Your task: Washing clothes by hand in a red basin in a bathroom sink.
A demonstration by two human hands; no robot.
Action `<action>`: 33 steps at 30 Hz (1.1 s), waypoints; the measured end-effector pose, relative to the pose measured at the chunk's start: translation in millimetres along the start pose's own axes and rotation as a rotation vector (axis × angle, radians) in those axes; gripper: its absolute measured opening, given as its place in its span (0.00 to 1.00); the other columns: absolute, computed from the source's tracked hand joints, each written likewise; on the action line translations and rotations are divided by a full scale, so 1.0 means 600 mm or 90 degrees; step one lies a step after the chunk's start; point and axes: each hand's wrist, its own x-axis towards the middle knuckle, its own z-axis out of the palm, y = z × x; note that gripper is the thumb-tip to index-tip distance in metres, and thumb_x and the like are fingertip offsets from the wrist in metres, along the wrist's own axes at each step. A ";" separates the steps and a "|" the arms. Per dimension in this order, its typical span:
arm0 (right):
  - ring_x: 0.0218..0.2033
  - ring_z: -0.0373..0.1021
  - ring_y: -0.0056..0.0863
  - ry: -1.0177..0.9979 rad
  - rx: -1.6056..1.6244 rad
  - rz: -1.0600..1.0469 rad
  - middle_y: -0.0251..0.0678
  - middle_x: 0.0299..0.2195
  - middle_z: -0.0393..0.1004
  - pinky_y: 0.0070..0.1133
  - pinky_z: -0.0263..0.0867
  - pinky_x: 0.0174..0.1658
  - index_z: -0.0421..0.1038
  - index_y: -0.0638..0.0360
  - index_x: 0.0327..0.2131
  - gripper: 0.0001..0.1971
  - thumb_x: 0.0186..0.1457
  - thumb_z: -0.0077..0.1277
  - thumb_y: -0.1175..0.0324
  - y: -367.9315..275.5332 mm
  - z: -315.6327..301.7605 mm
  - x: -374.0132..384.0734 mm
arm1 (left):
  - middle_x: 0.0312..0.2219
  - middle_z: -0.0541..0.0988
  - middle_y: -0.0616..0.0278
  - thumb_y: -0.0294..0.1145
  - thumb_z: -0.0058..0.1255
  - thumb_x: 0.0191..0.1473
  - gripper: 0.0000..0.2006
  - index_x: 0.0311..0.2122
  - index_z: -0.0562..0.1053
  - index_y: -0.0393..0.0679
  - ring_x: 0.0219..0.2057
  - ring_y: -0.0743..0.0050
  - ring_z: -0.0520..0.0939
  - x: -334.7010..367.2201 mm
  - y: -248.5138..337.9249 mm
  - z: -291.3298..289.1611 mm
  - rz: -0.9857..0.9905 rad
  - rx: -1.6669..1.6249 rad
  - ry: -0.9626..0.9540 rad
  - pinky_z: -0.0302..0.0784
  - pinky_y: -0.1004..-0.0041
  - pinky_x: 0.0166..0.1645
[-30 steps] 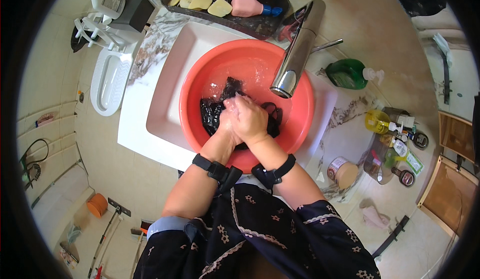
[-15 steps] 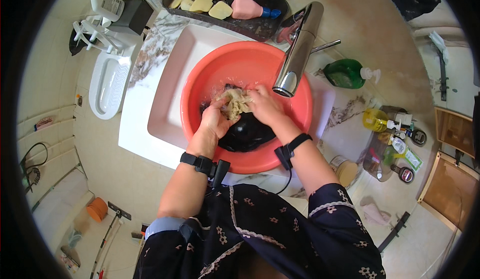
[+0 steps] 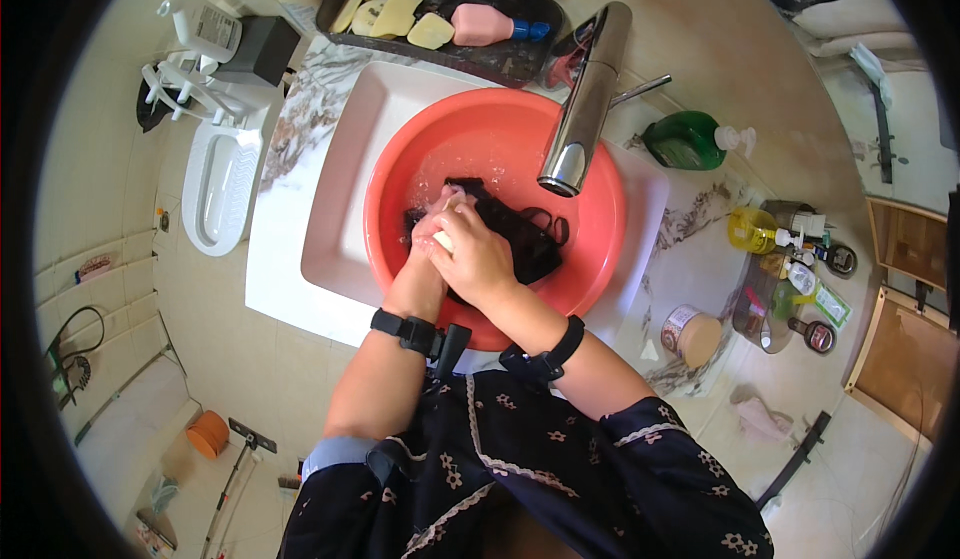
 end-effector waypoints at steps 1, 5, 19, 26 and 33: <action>0.36 0.69 0.42 0.038 -0.045 -0.012 0.43 0.38 0.71 0.32 0.67 0.34 0.66 0.56 0.31 0.12 0.49 0.50 0.59 0.004 -0.001 0.003 | 0.33 0.74 0.58 0.45 0.34 0.59 0.17 0.38 0.69 0.43 0.37 0.61 0.74 -0.015 0.068 0.056 -0.100 -0.265 0.113 0.71 0.66 0.43; 0.30 0.70 0.44 0.065 -0.164 0.036 0.45 0.32 0.73 0.35 0.66 0.30 0.67 0.54 0.28 0.14 0.52 0.44 0.54 0.056 -0.009 0.024 | 0.30 0.75 0.60 0.47 0.31 0.59 0.18 0.37 0.70 0.46 0.32 0.64 0.76 -0.014 0.090 0.092 -0.328 -0.367 0.155 0.74 0.67 0.37; 0.40 0.67 0.43 -0.095 -0.139 0.117 0.46 0.37 0.70 0.31 0.64 0.44 0.64 0.51 0.47 0.18 0.50 0.48 0.65 0.166 -0.058 0.071 | 0.58 0.54 0.55 0.48 0.36 0.57 0.26 0.59 0.53 0.53 0.54 0.56 0.61 -0.014 0.144 0.033 -0.399 -0.281 0.161 0.58 0.51 0.55; 0.36 0.70 0.44 -0.020 0.117 0.120 0.46 0.35 0.72 0.35 0.65 0.36 0.64 0.55 0.39 0.13 0.50 0.48 0.63 0.100 0.031 0.041 | 0.48 0.67 0.53 0.51 0.35 0.57 0.24 0.52 0.61 0.44 0.46 0.56 0.71 0.005 0.122 0.025 -0.345 -0.517 0.100 0.66 0.57 0.51; 0.30 0.71 0.44 0.003 0.042 -0.004 0.42 0.34 0.72 0.33 0.67 0.30 0.67 0.54 0.35 0.11 0.49 0.51 0.61 -0.008 0.007 -0.007 | 0.22 0.73 0.60 0.46 0.39 0.58 0.17 0.30 0.69 0.41 0.30 0.66 0.75 0.007 0.036 -0.002 -0.239 -0.498 -0.056 0.72 0.70 0.33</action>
